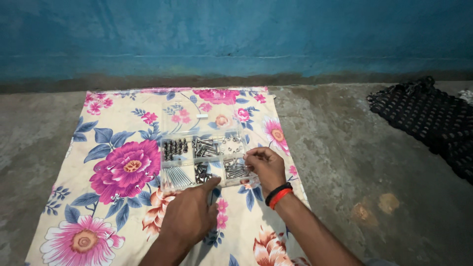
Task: The person assembles metal snap fasteners by hand. They pick up a stud and a socket, align them, and press them together to form a complete fastener. The person repeats this process with multiple fasteners from a plastic organizer box.
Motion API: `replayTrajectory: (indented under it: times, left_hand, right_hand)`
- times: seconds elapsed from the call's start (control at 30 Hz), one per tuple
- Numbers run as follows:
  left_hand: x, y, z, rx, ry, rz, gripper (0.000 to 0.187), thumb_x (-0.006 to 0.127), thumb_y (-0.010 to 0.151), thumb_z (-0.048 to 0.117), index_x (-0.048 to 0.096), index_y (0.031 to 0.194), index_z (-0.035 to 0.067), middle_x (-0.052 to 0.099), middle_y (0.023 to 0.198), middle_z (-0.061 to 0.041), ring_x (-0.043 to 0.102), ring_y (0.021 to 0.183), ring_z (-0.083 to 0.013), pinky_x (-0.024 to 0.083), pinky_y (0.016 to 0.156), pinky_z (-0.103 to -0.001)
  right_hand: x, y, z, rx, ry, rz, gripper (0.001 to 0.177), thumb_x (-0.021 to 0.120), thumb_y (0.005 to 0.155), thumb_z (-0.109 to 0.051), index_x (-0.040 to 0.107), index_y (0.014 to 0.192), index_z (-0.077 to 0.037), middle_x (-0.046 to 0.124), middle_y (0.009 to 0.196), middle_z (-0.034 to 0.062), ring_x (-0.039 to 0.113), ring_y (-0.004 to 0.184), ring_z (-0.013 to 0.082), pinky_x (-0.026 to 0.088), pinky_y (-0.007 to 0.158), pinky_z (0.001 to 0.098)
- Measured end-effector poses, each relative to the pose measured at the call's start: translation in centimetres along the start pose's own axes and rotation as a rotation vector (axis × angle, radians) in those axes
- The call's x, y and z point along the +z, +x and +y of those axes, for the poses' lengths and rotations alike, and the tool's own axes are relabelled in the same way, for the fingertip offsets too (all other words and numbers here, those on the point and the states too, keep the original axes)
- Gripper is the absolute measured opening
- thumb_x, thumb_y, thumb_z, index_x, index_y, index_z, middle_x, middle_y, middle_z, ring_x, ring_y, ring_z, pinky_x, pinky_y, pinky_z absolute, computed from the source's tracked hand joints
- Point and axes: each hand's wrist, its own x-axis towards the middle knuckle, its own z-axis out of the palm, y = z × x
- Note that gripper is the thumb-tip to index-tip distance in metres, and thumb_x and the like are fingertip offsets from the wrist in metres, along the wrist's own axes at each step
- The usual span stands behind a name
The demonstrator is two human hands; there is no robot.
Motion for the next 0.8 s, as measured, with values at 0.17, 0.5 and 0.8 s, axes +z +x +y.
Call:
replayTrajectory:
  times: [0.17,0.5,0.8]
  left_hand:
    - [0.5,0.3,-0.9,0.041,0.020,-0.008,0.061,0.072,0.081,0.021,0.058,0.140,0.014,0.074,0.092,-0.021,0.071,0.092,-0.0396,0.054,0.082,-0.052]
    - [-4.7,0.4,0.6,-0.184,0.140,-0.008,0.062,0.065,0.090,0.031,0.053,0.151,0.033,0.074,0.091,-0.018,0.073,0.088,-0.0355,0.056,0.084,-0.049]
    - [-14.6,-0.5,-9.4,-0.382,0.487,-0.076,0.036,0.068,0.089,0.039,0.074,0.124,0.030,0.076,0.119,-0.003,0.074,0.111,-0.0278,0.058,0.100,-0.045]
  right_hand:
    - [0.0,1.8,-1.5,0.064,-0.106,-0.063,0.021,0.074,0.085,-0.002,0.071,0.106,0.003,0.073,0.096,0.0150,0.066,0.071,0.0198,0.056,0.056,0.0320]
    - [-1.3,0.7,-4.8,0.080,-0.175,-0.321,0.039,0.065,0.093,-0.018,0.065,0.128,0.000,0.074,0.121,0.0085,0.074,0.093,0.0170,0.058,0.067,0.0285]
    - [0.8,-1.5,-2.7,0.006,-0.307,-0.313,0.022,0.062,0.100,-0.021,0.070,0.105,-0.001,0.077,0.095,0.0076,0.067,0.076,0.0140,0.051,0.057,0.0280]
